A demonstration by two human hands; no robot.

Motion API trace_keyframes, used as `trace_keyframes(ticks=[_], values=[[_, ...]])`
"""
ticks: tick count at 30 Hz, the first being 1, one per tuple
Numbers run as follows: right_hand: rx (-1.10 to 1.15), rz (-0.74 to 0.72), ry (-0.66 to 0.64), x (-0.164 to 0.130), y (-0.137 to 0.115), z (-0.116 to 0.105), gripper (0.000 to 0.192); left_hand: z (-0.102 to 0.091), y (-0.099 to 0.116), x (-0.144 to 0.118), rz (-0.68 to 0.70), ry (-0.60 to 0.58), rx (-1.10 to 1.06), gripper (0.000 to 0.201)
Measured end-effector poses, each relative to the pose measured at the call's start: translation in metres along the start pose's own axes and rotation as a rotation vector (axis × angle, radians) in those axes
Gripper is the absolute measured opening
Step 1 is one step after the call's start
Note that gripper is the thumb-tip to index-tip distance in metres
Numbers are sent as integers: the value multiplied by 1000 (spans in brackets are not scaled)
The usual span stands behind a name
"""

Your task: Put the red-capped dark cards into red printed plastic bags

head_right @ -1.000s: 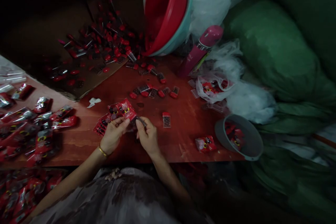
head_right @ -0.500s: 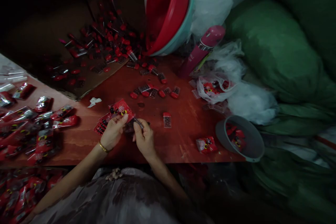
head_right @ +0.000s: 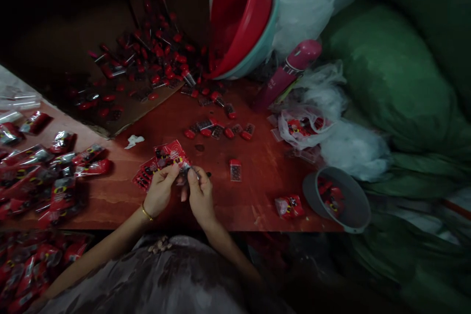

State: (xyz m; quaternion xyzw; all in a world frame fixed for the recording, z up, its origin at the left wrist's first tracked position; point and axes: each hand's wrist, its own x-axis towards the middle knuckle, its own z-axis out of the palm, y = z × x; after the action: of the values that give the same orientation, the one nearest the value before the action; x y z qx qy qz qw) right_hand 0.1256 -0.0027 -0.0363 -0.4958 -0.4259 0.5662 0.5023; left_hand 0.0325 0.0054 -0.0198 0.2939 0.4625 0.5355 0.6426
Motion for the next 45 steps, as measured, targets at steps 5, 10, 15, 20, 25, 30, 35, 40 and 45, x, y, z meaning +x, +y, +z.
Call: trace_keyframes(ticks=[5,10,15,20,25,30,35,40,45], values=[[-221,-75,45,-1,-3,-2,29,-3,3,-1,1,-4,67,41],[-146,-29,-93,1,3,3,29,-10,1,9,-27,61,-89,36],[-87,4,-167,2,4,-1,30,-8,7,16,-138,76,-205,42],[-206,-60,-197,3,1,-16,24,-8,3,12,-94,135,-288,46],[-163,-5,-163,8,7,2,24,-12,-4,1,-117,110,-258,45],[-426,-182,-98,12,5,17,20,-40,20,-10,-112,234,-291,34],[-1101,-445,309,24,-7,-56,34,-120,74,-12,232,638,-332,25],[-1423,-255,377,30,15,-108,44,-140,80,-15,426,586,-84,52],[-1419,-334,268,30,32,-80,46,-70,28,9,369,243,655,31]])
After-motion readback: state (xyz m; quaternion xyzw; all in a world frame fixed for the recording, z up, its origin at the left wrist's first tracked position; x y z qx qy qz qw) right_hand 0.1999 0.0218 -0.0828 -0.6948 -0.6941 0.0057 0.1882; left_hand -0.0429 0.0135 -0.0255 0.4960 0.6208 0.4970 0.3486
